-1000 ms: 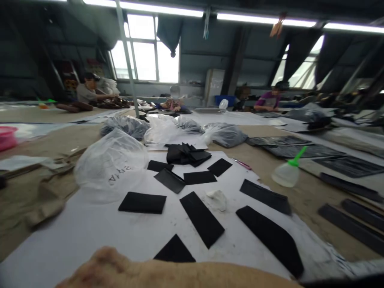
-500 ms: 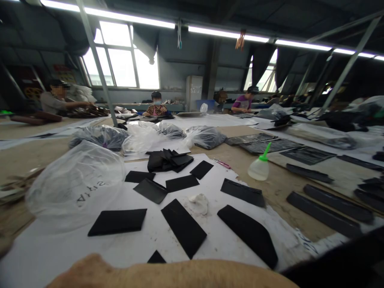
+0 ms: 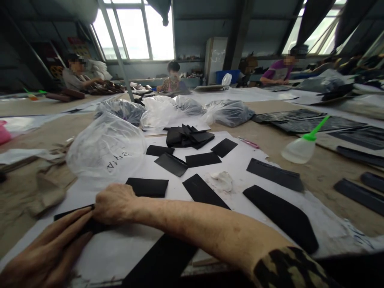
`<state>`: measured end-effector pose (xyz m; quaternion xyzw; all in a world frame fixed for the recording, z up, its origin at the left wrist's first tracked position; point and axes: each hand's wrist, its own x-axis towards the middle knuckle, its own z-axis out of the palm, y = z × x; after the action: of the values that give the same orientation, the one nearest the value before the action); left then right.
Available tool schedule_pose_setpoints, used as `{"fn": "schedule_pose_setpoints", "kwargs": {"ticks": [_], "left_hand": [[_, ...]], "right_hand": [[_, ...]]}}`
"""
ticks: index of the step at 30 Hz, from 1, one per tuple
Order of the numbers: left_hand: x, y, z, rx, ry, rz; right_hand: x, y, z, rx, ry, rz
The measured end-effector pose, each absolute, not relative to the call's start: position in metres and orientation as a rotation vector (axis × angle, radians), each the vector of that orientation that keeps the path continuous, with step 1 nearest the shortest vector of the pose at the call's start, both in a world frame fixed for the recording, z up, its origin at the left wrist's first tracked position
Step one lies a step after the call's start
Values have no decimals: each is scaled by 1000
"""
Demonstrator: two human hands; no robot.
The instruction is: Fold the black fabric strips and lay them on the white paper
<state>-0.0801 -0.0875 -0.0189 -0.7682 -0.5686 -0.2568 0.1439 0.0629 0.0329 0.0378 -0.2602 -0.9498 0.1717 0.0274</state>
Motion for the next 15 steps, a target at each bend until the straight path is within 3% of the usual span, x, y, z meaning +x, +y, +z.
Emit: {"fn": "schedule_pose_setpoints", "kwargs": {"ticks": [6,11,15], "left_hand": [[-71,-80,-24,-2187,-1701,-508],[-73,-78,-16,-2194,-1649,-426],[-69,-77,-11,-2193,-1683,-413]], "right_hand": [[82,32,46,-808,-2853,353],[151,-2,66,-858,-2662,188],[209,-45,53,-736,-2501,196]]}}
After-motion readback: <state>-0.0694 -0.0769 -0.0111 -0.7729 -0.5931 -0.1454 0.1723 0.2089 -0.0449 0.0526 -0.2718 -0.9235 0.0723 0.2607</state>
